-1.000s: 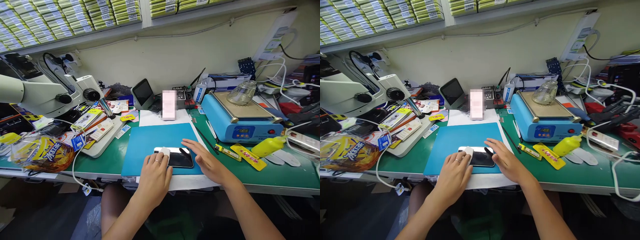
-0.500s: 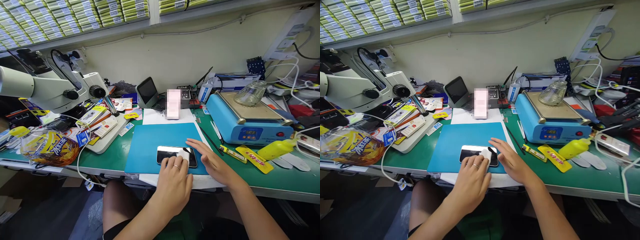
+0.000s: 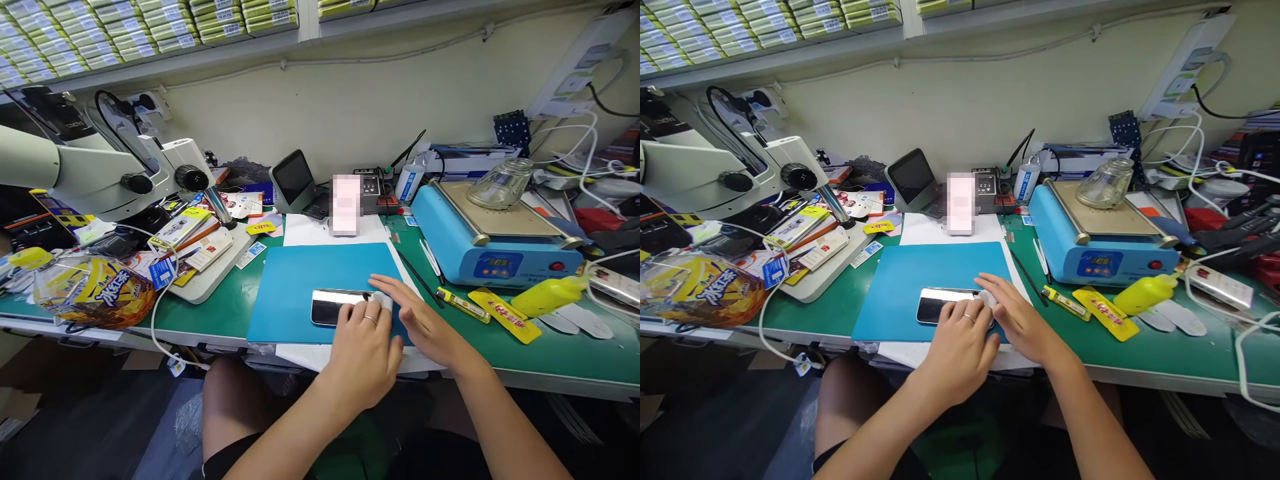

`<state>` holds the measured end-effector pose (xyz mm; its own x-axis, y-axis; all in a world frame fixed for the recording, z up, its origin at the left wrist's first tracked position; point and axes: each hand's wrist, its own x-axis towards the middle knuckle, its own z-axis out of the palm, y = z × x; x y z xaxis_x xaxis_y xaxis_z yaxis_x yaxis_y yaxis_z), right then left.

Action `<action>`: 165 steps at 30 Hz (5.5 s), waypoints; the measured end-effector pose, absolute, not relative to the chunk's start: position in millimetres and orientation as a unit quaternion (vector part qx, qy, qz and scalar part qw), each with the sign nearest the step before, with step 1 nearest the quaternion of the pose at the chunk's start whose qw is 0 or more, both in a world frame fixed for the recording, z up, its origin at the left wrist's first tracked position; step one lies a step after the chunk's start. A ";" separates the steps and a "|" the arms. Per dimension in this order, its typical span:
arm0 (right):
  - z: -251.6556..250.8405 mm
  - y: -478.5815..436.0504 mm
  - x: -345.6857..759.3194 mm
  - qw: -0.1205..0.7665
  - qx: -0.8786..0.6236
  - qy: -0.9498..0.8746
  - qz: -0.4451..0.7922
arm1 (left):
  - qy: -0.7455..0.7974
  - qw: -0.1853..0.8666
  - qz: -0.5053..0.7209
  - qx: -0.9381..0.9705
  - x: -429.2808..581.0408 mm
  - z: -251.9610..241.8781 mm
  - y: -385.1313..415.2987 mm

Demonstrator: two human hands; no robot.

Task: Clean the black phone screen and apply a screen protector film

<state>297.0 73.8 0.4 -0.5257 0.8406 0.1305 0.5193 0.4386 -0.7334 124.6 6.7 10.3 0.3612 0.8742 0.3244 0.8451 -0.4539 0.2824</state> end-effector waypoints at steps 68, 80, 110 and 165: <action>-5.9 73.3 300.3 0.269 -0.393 -0.816 0.326 | 0.561 -0.025 0.188 0.806 136.8 -3.9 9.5; -0.7 71.6 298.1 0.248 -0.412 -0.820 0.311 | 0.611 -0.051 0.158 0.774 72.6 -5.8 -8.0; -7.6 76.9 296.8 0.248 -0.413 -0.835 0.266 | 0.586 -0.032 0.147 0.796 94.1 11.4 -17.1; -3.2 76.0 296.7 0.246 -0.406 -0.836 0.275 | 0.614 -0.078 0.172 0.766 96.3 -2.8 9.1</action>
